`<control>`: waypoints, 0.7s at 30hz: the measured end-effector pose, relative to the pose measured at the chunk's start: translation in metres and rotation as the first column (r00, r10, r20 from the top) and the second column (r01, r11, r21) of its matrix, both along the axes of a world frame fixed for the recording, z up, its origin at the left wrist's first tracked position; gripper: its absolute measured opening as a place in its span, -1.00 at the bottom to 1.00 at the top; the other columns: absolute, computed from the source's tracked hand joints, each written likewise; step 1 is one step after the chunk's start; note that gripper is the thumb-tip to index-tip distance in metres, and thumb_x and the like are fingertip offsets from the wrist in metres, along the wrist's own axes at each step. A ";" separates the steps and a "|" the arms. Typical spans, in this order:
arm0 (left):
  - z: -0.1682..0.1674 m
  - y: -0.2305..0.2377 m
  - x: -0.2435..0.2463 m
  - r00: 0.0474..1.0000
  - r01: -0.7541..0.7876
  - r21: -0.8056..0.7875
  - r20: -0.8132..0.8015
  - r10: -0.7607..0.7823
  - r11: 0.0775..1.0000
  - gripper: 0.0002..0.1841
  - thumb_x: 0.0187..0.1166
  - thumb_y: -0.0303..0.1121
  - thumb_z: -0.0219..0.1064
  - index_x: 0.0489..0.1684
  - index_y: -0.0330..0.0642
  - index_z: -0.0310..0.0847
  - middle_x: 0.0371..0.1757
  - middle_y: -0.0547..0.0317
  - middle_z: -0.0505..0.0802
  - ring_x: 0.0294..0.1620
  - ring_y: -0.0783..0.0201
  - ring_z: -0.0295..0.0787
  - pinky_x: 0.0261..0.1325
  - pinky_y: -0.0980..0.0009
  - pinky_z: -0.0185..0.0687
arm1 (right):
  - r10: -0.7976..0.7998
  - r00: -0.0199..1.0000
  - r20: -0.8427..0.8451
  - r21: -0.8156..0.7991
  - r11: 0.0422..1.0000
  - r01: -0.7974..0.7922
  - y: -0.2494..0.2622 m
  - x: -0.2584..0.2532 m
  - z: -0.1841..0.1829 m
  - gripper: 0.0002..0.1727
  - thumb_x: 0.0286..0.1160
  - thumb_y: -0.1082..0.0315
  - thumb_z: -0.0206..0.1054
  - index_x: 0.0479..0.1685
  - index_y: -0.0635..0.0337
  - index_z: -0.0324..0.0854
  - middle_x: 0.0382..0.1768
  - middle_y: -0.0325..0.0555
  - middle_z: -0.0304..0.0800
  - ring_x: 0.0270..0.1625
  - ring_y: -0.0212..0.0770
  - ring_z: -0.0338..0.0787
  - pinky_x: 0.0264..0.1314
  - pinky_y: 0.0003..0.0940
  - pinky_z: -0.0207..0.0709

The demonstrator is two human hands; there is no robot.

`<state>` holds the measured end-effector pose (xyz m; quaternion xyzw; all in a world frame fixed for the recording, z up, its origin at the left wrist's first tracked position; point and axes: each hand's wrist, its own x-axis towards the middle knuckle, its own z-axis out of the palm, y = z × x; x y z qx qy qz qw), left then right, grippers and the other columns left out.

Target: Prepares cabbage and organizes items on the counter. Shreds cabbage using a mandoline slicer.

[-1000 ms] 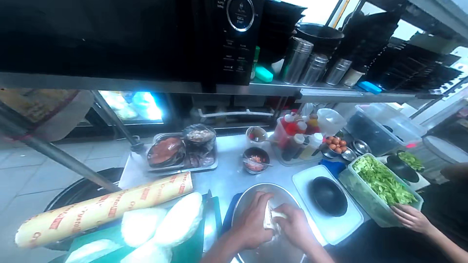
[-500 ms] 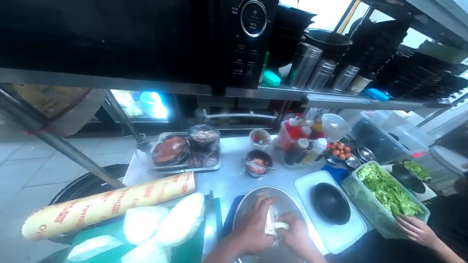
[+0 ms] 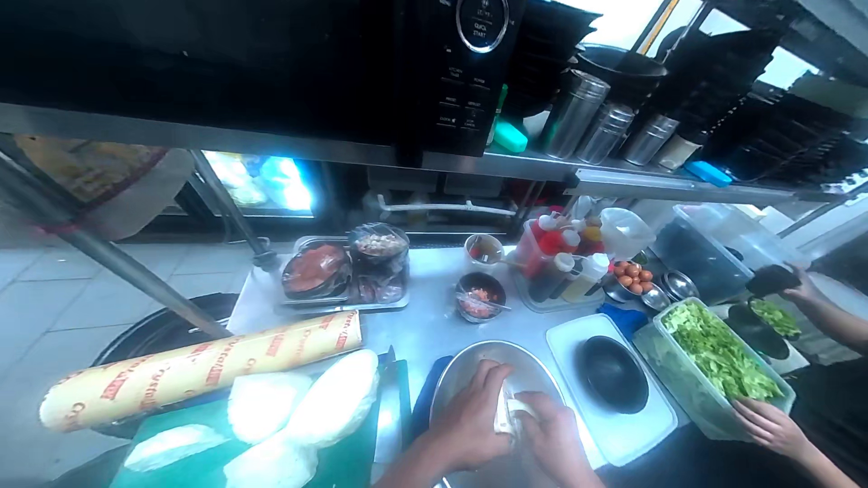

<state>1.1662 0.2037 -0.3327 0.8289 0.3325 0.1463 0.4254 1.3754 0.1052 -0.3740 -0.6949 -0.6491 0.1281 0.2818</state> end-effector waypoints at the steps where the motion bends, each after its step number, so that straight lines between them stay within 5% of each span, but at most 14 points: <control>1: 0.002 0.002 0.000 1.000 0.001 -0.006 -0.006 -0.001 1.000 0.14 -0.05 -0.07 0.72 0.77 0.28 0.11 0.63 0.15 0.40 0.39 0.26 0.63 0.20 0.20 0.82 | -0.017 1.000 0.010 -0.037 0.999 0.017 0.001 0.002 -0.007 -0.76 0.45 0.25 0.45 0.05 -0.20 0.86 0.01 -0.52 0.92 0.05 -0.59 0.85 0.19 -0.40 0.81; 5: 0.001 0.002 0.000 1.000 0.010 -0.010 -0.015 -0.010 1.000 0.16 -0.05 -0.04 0.74 0.78 0.28 0.11 0.64 0.16 0.39 0.39 0.26 0.65 0.21 0.19 0.82 | -0.079 0.996 0.048 -0.276 0.957 0.089 -0.005 0.017 -0.037 -0.72 0.42 0.18 0.43 0.09 -0.19 0.84 -0.06 -0.39 0.94 -0.01 -0.39 0.89 0.16 -0.11 0.79; 10: 0.003 0.001 0.000 1.000 -0.003 -0.006 -0.014 0.003 1.000 0.14 -0.06 -0.06 0.72 0.76 0.29 0.12 0.62 0.16 0.41 0.36 0.28 0.65 0.18 0.21 0.83 | -0.035 0.999 -0.008 -0.021 0.999 0.035 0.004 -0.003 0.005 -0.77 0.45 0.23 0.45 0.05 -0.22 0.83 -0.06 -0.55 0.92 -0.04 -0.60 0.86 0.07 -0.37 0.84; 14: 0.004 0.006 0.001 1.000 0.017 -0.003 -0.014 -0.017 1.000 0.16 -0.07 -0.05 0.74 0.77 0.28 0.11 0.64 0.16 0.39 0.43 0.24 0.61 0.26 0.18 0.79 | -0.095 0.994 0.059 -0.293 0.950 0.108 0.001 0.017 -0.036 -0.72 0.42 0.18 0.43 0.10 -0.19 0.83 -0.08 -0.33 0.95 -0.02 -0.30 0.91 0.14 -0.02 0.79; 19: 0.008 0.011 0.005 1.000 0.010 -0.001 -0.028 -0.010 1.000 0.14 -0.08 -0.09 0.71 0.76 0.29 0.13 0.64 0.17 0.41 0.39 0.21 0.64 0.19 0.11 0.82 | -0.053 0.998 -0.043 0.027 0.998 0.054 0.006 -0.003 0.006 -0.77 0.45 0.27 0.46 0.04 -0.21 0.84 -0.08 -0.55 0.93 -0.09 -0.59 0.87 0.02 -0.37 0.86; 21: 0.011 0.014 0.006 0.998 0.020 0.001 -0.055 -0.020 1.000 0.14 -0.07 -0.08 0.70 0.76 0.30 0.11 0.66 0.17 0.40 0.43 0.20 0.62 0.19 0.07 0.82 | -0.092 0.996 0.022 -0.085 0.992 0.093 0.005 0.004 -0.016 -0.77 0.44 0.21 0.45 0.04 -0.25 0.84 -0.10 -0.53 0.93 -0.08 -0.54 0.88 0.05 -0.28 0.84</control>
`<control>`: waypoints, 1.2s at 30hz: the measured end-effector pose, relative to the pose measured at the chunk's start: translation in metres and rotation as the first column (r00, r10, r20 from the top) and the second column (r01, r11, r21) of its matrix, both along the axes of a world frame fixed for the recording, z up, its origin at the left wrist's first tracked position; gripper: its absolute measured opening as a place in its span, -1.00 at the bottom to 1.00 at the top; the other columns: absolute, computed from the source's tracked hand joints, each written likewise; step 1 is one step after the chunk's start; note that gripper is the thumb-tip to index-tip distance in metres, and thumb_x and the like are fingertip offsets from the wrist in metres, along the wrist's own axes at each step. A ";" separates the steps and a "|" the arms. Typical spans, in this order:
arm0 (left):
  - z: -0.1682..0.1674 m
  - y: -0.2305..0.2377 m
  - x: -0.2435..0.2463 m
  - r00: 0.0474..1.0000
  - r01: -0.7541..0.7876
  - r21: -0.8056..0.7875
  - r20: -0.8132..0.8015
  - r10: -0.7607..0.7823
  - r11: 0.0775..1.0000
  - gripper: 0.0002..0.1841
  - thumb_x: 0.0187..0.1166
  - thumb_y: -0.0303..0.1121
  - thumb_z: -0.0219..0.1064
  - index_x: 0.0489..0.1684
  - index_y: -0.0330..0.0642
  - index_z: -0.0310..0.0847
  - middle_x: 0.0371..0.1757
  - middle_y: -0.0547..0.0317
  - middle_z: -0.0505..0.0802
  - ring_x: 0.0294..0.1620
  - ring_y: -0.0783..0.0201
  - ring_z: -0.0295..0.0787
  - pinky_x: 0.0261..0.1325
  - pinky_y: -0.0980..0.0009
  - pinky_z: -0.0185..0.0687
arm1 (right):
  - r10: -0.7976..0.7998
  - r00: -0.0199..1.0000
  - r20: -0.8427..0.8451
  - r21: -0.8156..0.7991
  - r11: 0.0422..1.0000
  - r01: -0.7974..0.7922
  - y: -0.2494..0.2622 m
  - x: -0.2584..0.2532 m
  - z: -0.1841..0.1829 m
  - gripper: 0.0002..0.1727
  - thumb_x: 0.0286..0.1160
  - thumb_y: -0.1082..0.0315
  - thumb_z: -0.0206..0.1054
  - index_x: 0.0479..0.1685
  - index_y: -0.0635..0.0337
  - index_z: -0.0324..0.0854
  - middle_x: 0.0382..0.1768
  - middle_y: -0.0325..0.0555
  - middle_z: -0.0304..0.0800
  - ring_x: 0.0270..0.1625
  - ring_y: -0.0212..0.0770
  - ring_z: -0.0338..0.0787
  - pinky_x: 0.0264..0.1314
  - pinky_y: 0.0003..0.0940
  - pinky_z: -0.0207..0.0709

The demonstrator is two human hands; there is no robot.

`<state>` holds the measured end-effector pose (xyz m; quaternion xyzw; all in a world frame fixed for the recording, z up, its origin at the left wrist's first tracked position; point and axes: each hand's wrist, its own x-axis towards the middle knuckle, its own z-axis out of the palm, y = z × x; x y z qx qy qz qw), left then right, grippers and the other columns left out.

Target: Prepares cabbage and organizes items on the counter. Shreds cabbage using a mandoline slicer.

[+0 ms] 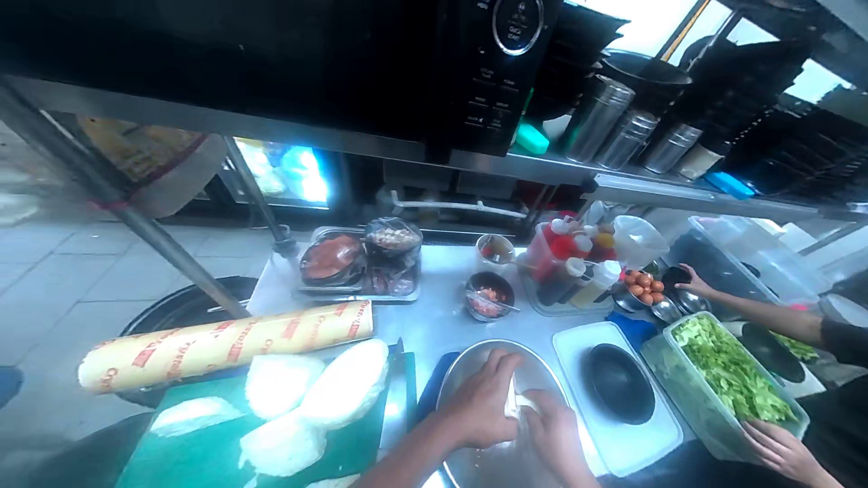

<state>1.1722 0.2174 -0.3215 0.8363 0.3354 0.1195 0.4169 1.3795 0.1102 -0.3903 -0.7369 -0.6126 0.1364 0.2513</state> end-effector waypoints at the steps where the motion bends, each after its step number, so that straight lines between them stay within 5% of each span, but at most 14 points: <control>1: 0.001 0.000 0.001 1.000 0.013 0.001 -0.004 -0.013 1.000 0.14 -0.07 -0.07 0.70 0.76 0.29 0.11 0.66 0.17 0.40 0.44 0.18 0.62 0.19 0.04 0.82 | -0.025 1.000 0.012 -0.116 0.993 0.027 -0.003 0.007 -0.016 -0.75 0.42 0.20 0.44 0.05 -0.24 0.85 -0.10 -0.46 0.94 -0.07 -0.45 0.89 0.09 -0.16 0.82; 3: 0.002 -0.001 0.004 1.000 0.029 0.013 -0.002 -0.029 1.000 0.13 -0.06 -0.07 0.70 0.76 0.30 0.12 0.63 0.16 0.42 0.41 0.16 0.63 0.18 0.03 0.82 | -0.048 0.999 -0.009 -0.208 0.977 0.045 -0.007 0.015 -0.022 -0.74 0.40 0.20 0.46 0.07 -0.19 0.85 -0.12 -0.37 0.95 -0.08 -0.34 0.91 0.11 -0.03 0.81; 8: 0.005 -0.001 0.010 0.999 0.038 0.031 0.031 -0.039 0.999 0.13 -0.07 -0.14 0.71 0.76 0.28 0.12 0.61 0.11 0.44 0.36 0.10 0.67 0.11 0.00 0.83 | 0.010 0.993 -0.115 0.080 0.997 -0.001 -0.001 0.001 0.021 -0.77 0.42 0.28 0.50 0.02 -0.19 0.84 -0.19 -0.52 0.93 -0.28 -0.52 0.88 -0.17 -0.32 0.88; 12: 0.008 0.000 0.012 0.998 0.061 0.042 0.013 -0.062 0.997 0.17 -0.09 -0.11 0.72 0.77 0.28 0.09 0.59 0.11 0.44 0.37 0.10 0.66 0.11 -0.01 0.83 | -0.068 0.997 -0.029 -0.198 0.978 0.061 -0.008 0.017 -0.019 -0.74 0.36 0.24 0.48 0.03 -0.18 0.85 -0.21 -0.34 0.95 -0.19 -0.32 0.90 -0.02 0.01 0.81; 17: 0.005 -0.001 0.010 0.999 0.047 0.034 0.014 -0.048 0.998 0.16 -0.10 -0.13 0.71 0.77 0.28 0.10 0.62 0.11 0.43 0.37 0.08 0.66 0.10 -0.02 0.82 | 0.004 0.980 -0.197 0.091 0.996 0.014 0.001 -0.001 0.026 -0.77 0.43 0.32 0.49 0.02 -0.19 0.84 -0.19 -0.53 0.93 -0.28 -0.51 0.89 -0.16 -0.33 0.90; 21: 0.003 0.000 0.010 0.998 0.057 0.047 0.005 -0.058 0.997 0.16 -0.08 -0.07 0.72 0.77 0.29 0.09 0.64 0.14 0.41 0.38 0.11 0.66 0.13 -0.01 0.82 | -0.072 0.993 -0.096 -0.194 0.980 0.052 -0.004 0.016 -0.019 -0.73 0.36 0.28 0.47 0.03 -0.19 0.85 -0.16 -0.42 0.94 -0.16 -0.42 0.89 0.01 -0.13 0.83; 26: 0.007 0.002 0.012 0.998 0.052 0.037 0.030 -0.053 0.998 0.14 -0.08 -0.12 0.71 0.76 0.27 0.14 0.61 0.07 0.45 0.35 0.03 0.68 0.10 -0.09 0.82 | -0.001 0.975 -0.222 0.071 0.997 0.018 -0.001 0.000 0.030 -0.78 0.41 0.32 0.52 -0.01 -0.16 0.85 -0.24 -0.49 0.94 -0.30 -0.48 0.89 -0.18 -0.31 0.89; 31: 0.008 0.004 0.018 0.996 0.085 0.062 0.024 -0.087 0.994 0.17 -0.10 -0.09 0.73 0.76 0.26 0.12 0.60 0.06 0.44 0.36 0.01 0.67 0.07 -0.10 0.82 | -0.081 0.990 -0.115 -0.193 0.980 0.058 -0.009 0.020 -0.016 -0.77 0.34 0.27 0.53 -0.03 -0.17 0.86 -0.20 -0.41 0.94 -0.19 -0.39 0.89 -0.01 -0.07 0.83; 34: 0.010 0.004 0.017 0.997 0.071 0.053 0.035 -0.073 0.996 0.14 -0.09 -0.12 0.71 0.76 0.25 0.13 0.58 0.06 0.46 0.32 0.00 0.69 0.06 -0.10 0.82 | -0.027 0.975 -0.219 0.032 0.999 0.035 -0.004 0.003 0.030 -0.77 0.39 0.34 0.52 0.00 -0.12 0.85 -0.25 -0.42 0.94 -0.31 -0.41 0.89 -0.19 -0.24 0.89; 36: 0.008 0.004 0.016 0.997 0.066 0.035 0.033 -0.067 0.997 0.15 -0.09 -0.13 0.72 0.77 0.27 0.12 0.61 0.06 0.44 0.35 0.01 0.68 0.09 -0.09 0.82 | 0.000 0.972 -0.233 0.080 0.997 0.019 -0.002 0.000 0.026 -0.78 0.43 0.34 0.51 0.02 -0.14 0.84 -0.20 -0.45 0.94 -0.29 -0.43 0.90 -0.18 -0.27 0.91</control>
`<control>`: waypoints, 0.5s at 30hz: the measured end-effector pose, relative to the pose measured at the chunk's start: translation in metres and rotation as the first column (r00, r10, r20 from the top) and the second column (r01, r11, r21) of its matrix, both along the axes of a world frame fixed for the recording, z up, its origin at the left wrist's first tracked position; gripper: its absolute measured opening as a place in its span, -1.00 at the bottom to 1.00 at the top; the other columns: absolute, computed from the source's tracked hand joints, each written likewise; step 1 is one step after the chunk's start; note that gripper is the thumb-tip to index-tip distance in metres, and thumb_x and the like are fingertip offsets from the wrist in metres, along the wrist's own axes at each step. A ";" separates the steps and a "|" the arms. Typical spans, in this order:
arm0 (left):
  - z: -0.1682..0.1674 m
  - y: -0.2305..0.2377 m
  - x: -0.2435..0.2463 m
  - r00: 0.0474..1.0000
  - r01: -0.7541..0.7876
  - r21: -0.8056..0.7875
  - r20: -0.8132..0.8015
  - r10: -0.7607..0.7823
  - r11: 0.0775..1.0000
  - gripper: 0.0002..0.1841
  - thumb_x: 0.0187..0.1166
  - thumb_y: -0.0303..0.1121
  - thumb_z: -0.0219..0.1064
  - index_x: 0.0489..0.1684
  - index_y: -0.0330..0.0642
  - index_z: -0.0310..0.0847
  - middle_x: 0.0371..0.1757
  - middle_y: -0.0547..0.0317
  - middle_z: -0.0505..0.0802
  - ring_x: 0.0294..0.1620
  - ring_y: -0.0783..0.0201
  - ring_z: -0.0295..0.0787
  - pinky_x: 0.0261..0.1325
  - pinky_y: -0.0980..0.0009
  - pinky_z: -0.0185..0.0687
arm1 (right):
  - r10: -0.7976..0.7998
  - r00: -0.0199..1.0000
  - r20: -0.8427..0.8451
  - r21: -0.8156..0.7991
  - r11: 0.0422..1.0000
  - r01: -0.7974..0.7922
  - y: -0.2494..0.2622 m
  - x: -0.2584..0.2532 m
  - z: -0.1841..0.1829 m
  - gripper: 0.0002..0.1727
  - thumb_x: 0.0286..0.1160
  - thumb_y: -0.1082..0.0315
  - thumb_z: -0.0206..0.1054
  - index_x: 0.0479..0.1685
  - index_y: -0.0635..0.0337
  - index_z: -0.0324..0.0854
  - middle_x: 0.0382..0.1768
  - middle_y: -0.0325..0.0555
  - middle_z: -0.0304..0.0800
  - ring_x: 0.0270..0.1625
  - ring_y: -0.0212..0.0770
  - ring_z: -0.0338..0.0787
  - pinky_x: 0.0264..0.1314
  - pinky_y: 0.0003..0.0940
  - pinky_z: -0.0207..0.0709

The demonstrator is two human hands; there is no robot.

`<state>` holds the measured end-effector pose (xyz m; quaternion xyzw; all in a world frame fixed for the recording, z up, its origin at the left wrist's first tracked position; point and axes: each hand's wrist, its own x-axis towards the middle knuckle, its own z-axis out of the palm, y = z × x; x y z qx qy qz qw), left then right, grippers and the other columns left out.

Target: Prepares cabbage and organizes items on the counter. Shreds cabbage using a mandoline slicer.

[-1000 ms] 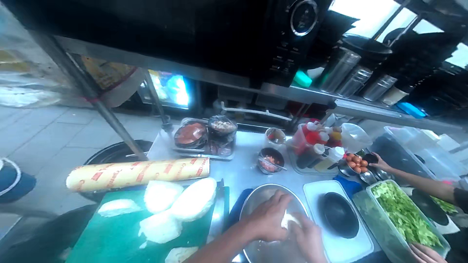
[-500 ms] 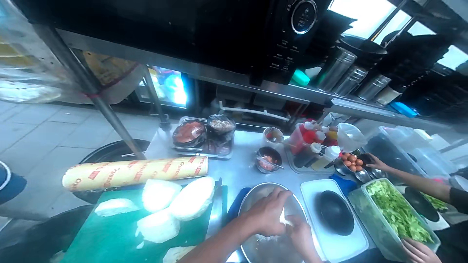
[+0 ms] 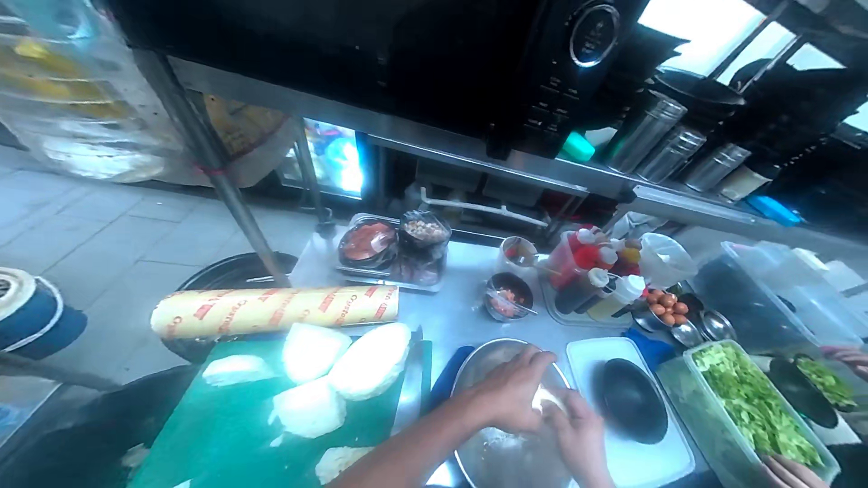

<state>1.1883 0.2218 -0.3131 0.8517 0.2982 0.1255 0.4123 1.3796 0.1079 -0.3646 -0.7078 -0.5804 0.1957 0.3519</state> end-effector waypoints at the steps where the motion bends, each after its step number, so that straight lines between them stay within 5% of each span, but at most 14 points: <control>1: 0.000 0.001 -0.001 1.000 -0.001 -0.002 -0.002 0.001 1.000 0.16 -0.08 -0.10 0.73 0.77 0.27 0.11 0.63 0.07 0.43 0.37 0.03 0.67 0.12 -0.08 0.82 | -0.002 0.999 0.035 -0.074 0.997 0.005 -0.002 0.006 -0.015 -0.77 0.43 0.31 0.50 0.02 -0.15 0.84 -0.17 -0.43 0.94 -0.24 -0.42 0.90 -0.10 -0.22 0.89; 4: -0.002 -0.001 -0.008 1.000 0.012 -0.006 -0.021 -0.012 1.000 0.15 -0.04 -0.06 0.73 0.78 0.24 0.11 0.67 0.10 0.41 0.42 0.07 0.64 0.20 -0.04 0.80 | 0.004 0.993 0.118 -0.300 0.953 0.032 -0.010 0.017 -0.046 -0.74 0.40 0.21 0.50 0.07 -0.17 0.84 -0.13 -0.34 0.95 -0.09 -0.33 0.91 0.09 -0.03 0.82; 9: -0.001 -0.008 -0.010 0.999 -0.029 -0.028 -0.046 0.028 0.999 0.16 -0.05 -0.08 0.72 0.79 0.32 0.09 0.67 0.13 0.39 0.39 0.15 0.66 0.18 0.05 0.82 | 0.045 0.995 0.093 -0.054 0.998 -0.040 0.001 0.003 0.000 -0.79 0.48 0.21 0.48 0.05 -0.24 0.84 -0.11 -0.56 0.93 -0.16 -0.56 0.88 -0.01 -0.33 0.87; 13: -0.005 -0.011 -0.010 0.998 -0.028 -0.014 -0.056 0.027 1.000 0.18 -0.03 -0.02 0.73 0.81 0.31 0.06 0.67 0.15 0.38 0.39 0.20 0.66 0.20 0.12 0.82 | 0.044 0.987 0.154 -0.306 0.952 0.005 -0.007 0.017 -0.048 -0.73 0.45 0.17 0.44 0.11 -0.18 0.84 -0.04 -0.34 0.94 0.02 -0.33 0.90 0.20 -0.04 0.78; 15: -0.008 -0.010 -0.012 0.999 -0.040 -0.006 -0.029 0.040 0.999 0.17 -0.03 -0.02 0.75 0.80 0.28 0.08 0.66 0.12 0.40 0.35 0.20 0.69 0.17 0.13 0.84 | 0.058 0.988 0.142 -0.255 0.967 -0.020 -0.007 0.014 -0.034 -0.75 0.47 0.19 0.44 0.09 -0.18 0.84 -0.06 -0.38 0.94 -0.01 -0.39 0.90 0.17 -0.12 0.80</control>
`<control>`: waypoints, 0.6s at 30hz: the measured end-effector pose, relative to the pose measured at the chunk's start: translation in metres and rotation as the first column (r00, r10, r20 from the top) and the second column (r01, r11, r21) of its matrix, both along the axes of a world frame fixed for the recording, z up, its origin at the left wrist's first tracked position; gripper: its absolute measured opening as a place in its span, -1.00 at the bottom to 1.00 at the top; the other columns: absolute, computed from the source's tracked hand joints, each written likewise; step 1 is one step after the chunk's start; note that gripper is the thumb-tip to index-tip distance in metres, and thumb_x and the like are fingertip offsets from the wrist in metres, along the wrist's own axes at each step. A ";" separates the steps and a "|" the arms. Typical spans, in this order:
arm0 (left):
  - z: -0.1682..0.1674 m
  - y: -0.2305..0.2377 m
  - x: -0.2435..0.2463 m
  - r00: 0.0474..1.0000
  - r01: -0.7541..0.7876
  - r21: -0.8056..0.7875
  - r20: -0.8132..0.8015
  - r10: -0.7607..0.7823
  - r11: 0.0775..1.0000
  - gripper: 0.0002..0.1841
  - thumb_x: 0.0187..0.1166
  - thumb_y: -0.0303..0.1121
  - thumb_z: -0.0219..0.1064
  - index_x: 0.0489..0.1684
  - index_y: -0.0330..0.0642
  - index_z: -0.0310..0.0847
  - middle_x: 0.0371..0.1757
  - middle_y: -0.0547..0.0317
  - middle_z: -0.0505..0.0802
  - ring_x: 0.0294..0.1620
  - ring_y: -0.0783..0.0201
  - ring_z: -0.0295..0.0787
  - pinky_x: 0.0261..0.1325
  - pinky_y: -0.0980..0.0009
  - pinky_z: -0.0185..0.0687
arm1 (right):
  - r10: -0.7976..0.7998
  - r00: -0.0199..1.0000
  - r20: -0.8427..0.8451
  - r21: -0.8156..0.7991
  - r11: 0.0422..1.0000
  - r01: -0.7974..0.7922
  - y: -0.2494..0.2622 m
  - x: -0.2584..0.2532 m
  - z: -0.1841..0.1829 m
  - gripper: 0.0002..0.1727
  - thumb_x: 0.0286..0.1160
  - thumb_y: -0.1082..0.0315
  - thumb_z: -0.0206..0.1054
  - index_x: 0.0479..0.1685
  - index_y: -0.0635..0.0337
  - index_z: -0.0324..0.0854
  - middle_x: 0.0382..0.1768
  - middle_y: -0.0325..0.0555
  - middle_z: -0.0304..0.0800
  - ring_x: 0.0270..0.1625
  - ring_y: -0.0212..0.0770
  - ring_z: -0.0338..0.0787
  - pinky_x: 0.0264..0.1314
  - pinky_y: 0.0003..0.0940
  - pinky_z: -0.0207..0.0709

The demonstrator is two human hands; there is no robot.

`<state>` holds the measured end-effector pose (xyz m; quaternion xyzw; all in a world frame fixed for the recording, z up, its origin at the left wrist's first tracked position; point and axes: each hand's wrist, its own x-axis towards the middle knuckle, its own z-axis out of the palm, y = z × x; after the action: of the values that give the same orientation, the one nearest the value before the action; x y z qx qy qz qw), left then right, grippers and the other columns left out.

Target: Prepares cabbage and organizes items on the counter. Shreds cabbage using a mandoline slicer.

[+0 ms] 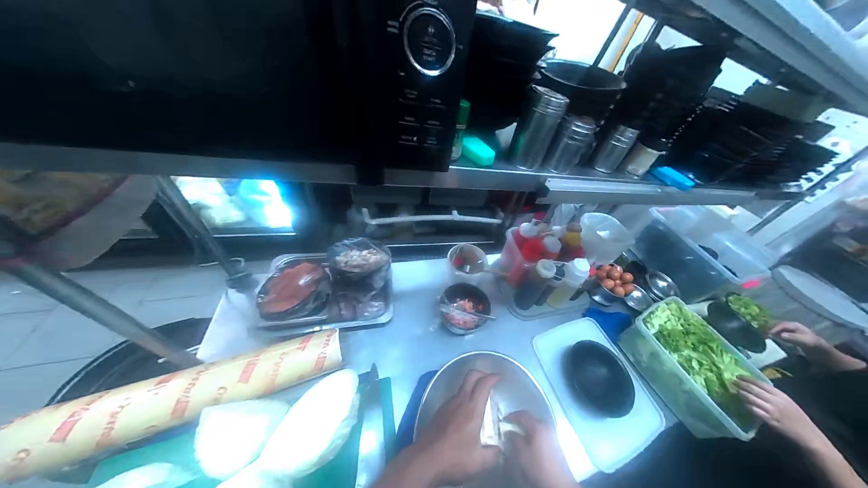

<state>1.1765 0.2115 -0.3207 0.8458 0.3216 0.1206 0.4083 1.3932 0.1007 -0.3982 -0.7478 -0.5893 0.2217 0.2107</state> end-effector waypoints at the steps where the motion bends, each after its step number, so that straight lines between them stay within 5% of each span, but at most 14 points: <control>1: -0.002 -0.001 -0.001 1.000 -0.004 0.000 0.012 0.004 1.000 0.17 -0.03 -0.03 0.75 0.80 0.28 0.09 0.65 0.13 0.40 0.34 0.21 0.69 0.17 0.14 0.84 | 0.016 1.000 -0.022 0.079 0.997 -0.015 0.001 -0.005 0.013 -0.76 0.47 0.20 0.45 0.08 -0.18 0.84 -0.06 -0.44 0.94 -0.02 -0.47 0.88 0.14 -0.22 0.82; 4: -0.004 -0.003 0.000 1.000 0.002 -0.003 0.028 -0.002 1.000 0.16 -0.03 -0.01 0.74 0.79 0.26 0.10 0.64 0.14 0.42 0.39 0.22 0.65 0.22 0.15 0.81 | 0.037 0.999 -0.040 0.191 0.981 -0.028 0.004 -0.012 0.023 -0.78 0.49 0.20 0.45 0.06 -0.21 0.83 -0.04 -0.54 0.92 -0.01 -0.57 0.86 0.15 -0.35 0.82; 7: -0.007 -0.005 0.000 1.000 -0.002 0.010 0.027 0.001 1.000 0.17 -0.04 0.01 0.74 0.80 0.26 0.10 0.62 0.15 0.44 0.39 0.23 0.65 0.22 0.15 0.81 | -0.031 1.000 -0.005 -0.032 0.999 0.031 -0.005 0.005 -0.017 -0.74 0.44 0.16 0.44 0.07 -0.17 0.84 -0.06 -0.38 0.93 0.01 -0.38 0.89 0.19 -0.11 0.78; 9: -0.009 -0.007 -0.003 0.999 -0.014 0.019 0.047 0.013 1.000 0.16 -0.04 0.00 0.75 0.79 0.23 0.12 0.62 0.13 0.45 0.38 0.21 0.67 0.19 0.14 0.83 | -0.103 0.982 -0.156 -0.074 0.993 0.092 -0.012 0.015 -0.020 -0.74 0.40 0.21 0.49 0.06 -0.13 0.84 -0.07 -0.35 0.94 -0.04 -0.36 0.90 0.14 -0.13 0.82; 11: -0.012 -0.009 -0.007 0.998 -0.030 0.008 0.062 0.029 1.000 0.16 -0.05 0.01 0.75 0.78 0.24 0.13 0.63 0.13 0.44 0.37 0.22 0.68 0.17 0.15 0.84 | -0.158 0.852 -0.499 -0.019 0.985 0.172 -0.017 0.017 -0.004 -0.75 0.40 0.37 0.53 0.06 0.04 0.82 -0.11 -0.21 0.94 -0.16 -0.25 0.92 -0.05 -0.16 0.87; 13: -0.014 -0.011 -0.009 0.997 -0.033 0.000 0.076 0.033 0.999 0.16 -0.04 0.00 0.75 0.77 0.24 0.13 0.61 0.11 0.44 0.34 0.22 0.68 0.16 0.16 0.84 | -0.178 0.523 -0.833 -0.040 0.964 0.263 -0.018 0.018 0.009 -0.70 0.41 0.57 0.44 0.13 0.31 0.74 -0.12 0.19 0.89 -0.23 0.06 0.90 -0.19 0.07 0.84; 15: -0.015 -0.011 -0.008 0.996 -0.041 0.001 0.085 0.041 0.999 0.16 -0.05 -0.01 0.75 0.77 0.24 0.12 0.61 0.11 0.44 0.33 0.23 0.69 0.16 0.17 0.84 | -0.212 0.302 -0.930 -0.123 0.949 0.290 -0.017 0.024 0.011 -0.69 0.45 0.58 0.34 0.18 0.35 0.68 -0.12 0.31 0.84 -0.25 0.13 0.86 -0.22 0.14 0.80; 18: -0.017 -0.012 -0.007 0.995 -0.035 0.010 0.095 0.034 0.999 0.16 -0.06 -0.01 0.76 0.77 0.24 0.13 0.60 0.11 0.45 0.35 0.22 0.68 0.18 0.18 0.84 | -0.232 0.363 -0.903 -0.122 0.946 0.300 -0.016 0.025 0.014 -0.70 0.42 0.60 0.35 0.14 0.37 0.69 -0.15 0.31 0.85 -0.32 0.11 0.86 -0.31 0.07 0.80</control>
<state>1.1699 0.1996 -0.3375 0.8359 0.3156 0.1694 0.4158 1.4182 0.0848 -0.3842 -0.5852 -0.2586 0.5350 0.5518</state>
